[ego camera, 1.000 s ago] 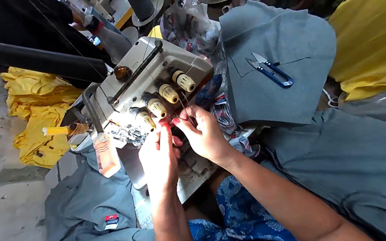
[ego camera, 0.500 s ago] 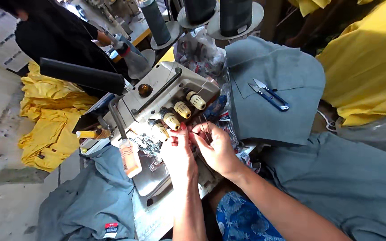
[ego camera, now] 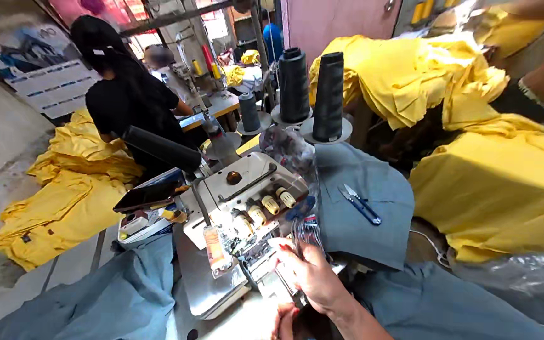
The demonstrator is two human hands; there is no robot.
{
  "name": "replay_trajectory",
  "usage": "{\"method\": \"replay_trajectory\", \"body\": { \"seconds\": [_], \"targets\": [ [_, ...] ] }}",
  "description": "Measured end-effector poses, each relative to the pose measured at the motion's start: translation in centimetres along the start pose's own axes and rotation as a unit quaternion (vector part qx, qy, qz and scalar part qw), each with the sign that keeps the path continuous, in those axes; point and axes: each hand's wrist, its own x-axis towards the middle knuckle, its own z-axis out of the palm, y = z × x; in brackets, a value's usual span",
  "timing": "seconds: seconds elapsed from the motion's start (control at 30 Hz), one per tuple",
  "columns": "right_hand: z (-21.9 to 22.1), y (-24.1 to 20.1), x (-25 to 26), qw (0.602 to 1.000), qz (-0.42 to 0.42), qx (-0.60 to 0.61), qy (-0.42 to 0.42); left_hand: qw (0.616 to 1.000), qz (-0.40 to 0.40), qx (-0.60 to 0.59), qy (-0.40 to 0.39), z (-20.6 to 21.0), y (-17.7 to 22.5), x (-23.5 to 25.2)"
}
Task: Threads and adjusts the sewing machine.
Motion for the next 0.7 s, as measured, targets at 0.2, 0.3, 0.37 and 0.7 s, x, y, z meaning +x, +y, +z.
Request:
{"method": "replay_trajectory", "body": {
  "seconds": [0.2,0.3,0.37,0.7],
  "targets": [
    [-0.7,4.1,-1.7,0.942,-0.254,-0.195,0.099,0.995,0.04,0.007,-0.087,-2.0,-1.0,-0.7],
    [-1.5,4.9,-3.6,0.899,-0.329,-0.278,0.083,0.993,0.102,-0.045,-0.041,-2.9,0.2,0.6],
    [-1.7,4.4,-5.5,0.89,-0.333,-0.31,0.037,0.988,0.133,-0.055,-0.062,-3.4,0.5,1.3],
    [-0.4,3.9,-5.3,0.832,-0.448,-0.307,-0.116,0.987,0.041,-0.145,0.056,-4.1,-0.3,-1.7]
  ]
}}
